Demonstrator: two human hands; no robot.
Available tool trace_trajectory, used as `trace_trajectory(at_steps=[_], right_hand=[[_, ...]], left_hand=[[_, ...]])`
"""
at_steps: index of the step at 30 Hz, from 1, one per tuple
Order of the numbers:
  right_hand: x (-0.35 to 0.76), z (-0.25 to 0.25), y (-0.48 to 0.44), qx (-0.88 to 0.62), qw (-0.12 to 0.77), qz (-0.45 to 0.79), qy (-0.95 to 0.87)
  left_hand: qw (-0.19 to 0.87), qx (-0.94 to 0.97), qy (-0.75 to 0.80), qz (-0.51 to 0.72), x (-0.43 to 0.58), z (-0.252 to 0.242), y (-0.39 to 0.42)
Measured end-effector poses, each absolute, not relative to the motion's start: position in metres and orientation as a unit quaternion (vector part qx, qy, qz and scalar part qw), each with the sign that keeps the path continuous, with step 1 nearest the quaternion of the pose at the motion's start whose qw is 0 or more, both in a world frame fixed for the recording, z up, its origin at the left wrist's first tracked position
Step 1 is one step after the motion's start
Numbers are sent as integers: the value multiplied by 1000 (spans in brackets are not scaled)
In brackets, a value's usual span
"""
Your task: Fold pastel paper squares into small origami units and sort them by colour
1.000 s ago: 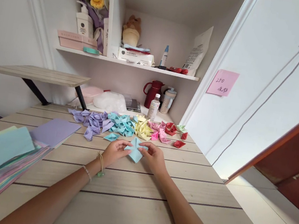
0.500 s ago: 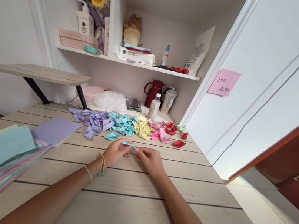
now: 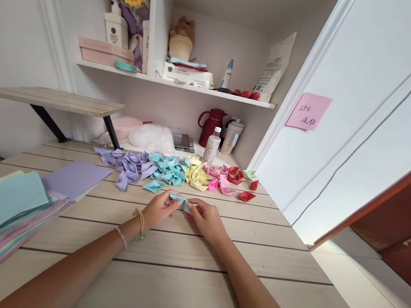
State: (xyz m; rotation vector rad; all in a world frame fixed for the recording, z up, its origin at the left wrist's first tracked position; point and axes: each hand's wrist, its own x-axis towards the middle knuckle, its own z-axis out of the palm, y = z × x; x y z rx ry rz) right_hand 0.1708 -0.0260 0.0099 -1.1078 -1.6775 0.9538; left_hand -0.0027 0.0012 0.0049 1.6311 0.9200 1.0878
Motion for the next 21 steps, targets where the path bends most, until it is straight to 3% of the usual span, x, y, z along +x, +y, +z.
trace_trajectory(at_steps=[4, 11, 17, 21], right_hand=[[171, 16, -30, -461, 405, 284, -736], [173, 14, -28, -453, 402, 325, -726], [173, 15, -30, -503, 405, 175, -743], [169, 11, -28, -494, 452, 246, -701]], left_hand=[[445, 671, 395, 442, -5, 6, 2], [446, 679, 387, 437, -5, 7, 1], [393, 725, 364, 433, -4, 9, -5], [301, 779, 337, 435, -5, 13, -7]])
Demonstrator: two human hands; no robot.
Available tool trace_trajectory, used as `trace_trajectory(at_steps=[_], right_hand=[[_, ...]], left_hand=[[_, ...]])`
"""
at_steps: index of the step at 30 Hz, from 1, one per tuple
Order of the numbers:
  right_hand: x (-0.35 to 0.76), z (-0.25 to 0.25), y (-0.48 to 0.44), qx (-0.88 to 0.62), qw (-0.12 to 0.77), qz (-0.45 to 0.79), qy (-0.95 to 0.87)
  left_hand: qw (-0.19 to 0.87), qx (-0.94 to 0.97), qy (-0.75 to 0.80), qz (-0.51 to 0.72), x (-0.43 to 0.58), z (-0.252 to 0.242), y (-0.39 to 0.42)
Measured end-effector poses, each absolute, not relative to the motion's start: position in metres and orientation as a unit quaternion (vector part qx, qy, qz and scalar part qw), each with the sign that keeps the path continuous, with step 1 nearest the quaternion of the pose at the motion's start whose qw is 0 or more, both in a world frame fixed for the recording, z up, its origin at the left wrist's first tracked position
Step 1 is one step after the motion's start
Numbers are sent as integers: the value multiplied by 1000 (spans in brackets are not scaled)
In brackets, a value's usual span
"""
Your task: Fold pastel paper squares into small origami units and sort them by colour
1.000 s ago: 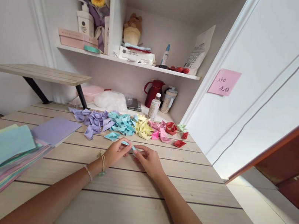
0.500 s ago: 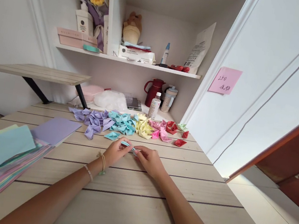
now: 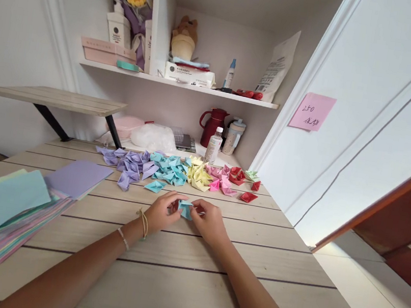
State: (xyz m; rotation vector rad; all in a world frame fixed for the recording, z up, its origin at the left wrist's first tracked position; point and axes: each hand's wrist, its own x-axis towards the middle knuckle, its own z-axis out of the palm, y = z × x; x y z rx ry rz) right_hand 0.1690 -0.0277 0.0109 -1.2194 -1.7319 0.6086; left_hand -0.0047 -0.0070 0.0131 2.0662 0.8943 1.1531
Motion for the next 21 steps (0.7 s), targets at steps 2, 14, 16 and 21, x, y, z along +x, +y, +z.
trace_trajectory(at_steps=[2, 14, 16, 21], right_hand=[[167, 9, -26, -480, 478, 322, -661], [167, 7, -20, -376, 568, 585, -440], [167, 8, -20, -377, 560, 589, -444], [166, 9, -21, -390, 561, 577, -448]], left_hand=[[275, 789, 329, 441, -5, 14, -6], [378, 712, 340, 485, -9, 6, 8], [438, 673, 351, 481, -9, 6, 10], [473, 625, 363, 505, -9, 6, 12]])
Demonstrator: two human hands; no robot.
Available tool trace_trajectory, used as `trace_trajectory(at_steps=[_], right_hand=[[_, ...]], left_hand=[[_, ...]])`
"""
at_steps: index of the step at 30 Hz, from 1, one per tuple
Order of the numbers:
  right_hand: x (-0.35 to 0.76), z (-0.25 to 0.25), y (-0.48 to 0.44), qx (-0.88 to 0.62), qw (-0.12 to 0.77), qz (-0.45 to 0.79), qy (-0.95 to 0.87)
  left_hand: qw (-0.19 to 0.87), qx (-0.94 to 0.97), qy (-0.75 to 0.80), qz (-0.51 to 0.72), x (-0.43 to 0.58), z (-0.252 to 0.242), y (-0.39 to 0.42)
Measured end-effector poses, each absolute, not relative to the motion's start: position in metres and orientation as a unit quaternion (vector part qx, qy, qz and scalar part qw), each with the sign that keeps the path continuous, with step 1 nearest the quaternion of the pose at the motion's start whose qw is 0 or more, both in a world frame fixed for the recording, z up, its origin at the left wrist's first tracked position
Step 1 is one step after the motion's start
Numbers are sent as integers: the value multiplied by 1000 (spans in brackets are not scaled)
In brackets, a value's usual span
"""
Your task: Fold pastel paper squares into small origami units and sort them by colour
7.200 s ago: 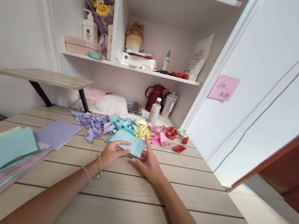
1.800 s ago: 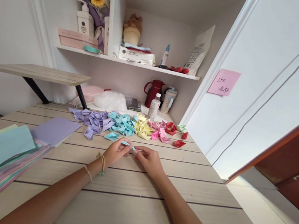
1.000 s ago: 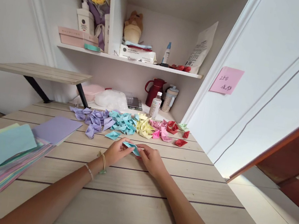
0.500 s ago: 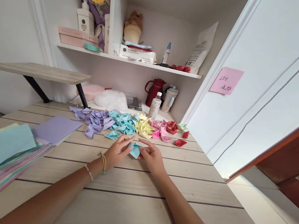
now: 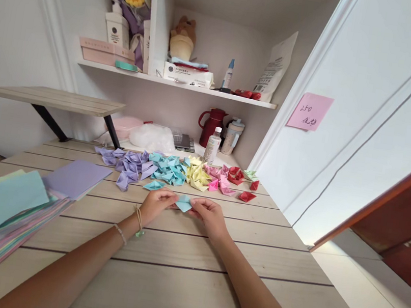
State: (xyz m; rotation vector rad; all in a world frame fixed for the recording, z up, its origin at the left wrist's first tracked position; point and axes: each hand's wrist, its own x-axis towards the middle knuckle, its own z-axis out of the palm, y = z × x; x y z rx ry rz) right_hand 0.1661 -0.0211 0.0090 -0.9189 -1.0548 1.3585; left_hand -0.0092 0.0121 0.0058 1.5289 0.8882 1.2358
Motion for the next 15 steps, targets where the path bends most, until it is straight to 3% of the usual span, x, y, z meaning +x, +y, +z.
trace_trajectory(at_steps=[5, 15], right_hand=[[164, 3, -20, -396, 565, 568, -448], [163, -1, -18, -401, 577, 496, -509]], left_hand=[[398, 673, 360, 509, -10, 5, 13], [526, 606, 348, 485, -5, 3, 9]])
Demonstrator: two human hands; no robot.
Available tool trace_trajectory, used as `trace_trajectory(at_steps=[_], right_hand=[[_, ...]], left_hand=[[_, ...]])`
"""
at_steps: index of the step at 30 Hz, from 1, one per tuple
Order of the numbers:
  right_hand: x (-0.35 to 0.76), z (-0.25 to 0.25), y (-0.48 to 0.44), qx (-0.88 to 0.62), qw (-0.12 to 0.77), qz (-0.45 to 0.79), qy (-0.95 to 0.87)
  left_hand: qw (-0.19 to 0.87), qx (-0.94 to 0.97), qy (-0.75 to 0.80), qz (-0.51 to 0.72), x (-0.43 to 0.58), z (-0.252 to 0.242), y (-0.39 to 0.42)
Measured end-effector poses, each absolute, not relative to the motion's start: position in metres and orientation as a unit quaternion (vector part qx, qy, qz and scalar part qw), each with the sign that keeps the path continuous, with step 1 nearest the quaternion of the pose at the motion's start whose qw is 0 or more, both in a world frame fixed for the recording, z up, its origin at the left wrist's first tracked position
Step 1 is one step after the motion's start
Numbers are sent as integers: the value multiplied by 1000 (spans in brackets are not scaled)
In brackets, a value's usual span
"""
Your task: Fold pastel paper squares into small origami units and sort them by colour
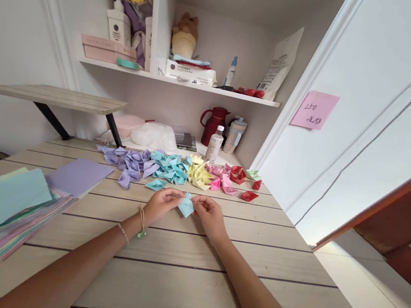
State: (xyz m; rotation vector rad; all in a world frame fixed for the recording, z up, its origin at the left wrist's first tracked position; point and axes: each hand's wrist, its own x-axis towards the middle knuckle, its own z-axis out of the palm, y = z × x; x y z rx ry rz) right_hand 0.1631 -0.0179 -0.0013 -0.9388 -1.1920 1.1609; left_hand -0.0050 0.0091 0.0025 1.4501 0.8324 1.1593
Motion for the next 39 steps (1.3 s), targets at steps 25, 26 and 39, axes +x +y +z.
trace_trajectory(at_steps=[25, 26, 39], right_hand=[[168, 6, -25, -475, 423, 232, -736], [168, 7, -25, -472, 417, 222, -744], [169, 13, -29, -464, 374, 234, -768]], left_hand=[[470, 636, 365, 491, -6, 0, 8], [471, 638, 363, 489, -6, 1, 8], [515, 612, 365, 477, -8, -2, 10]])
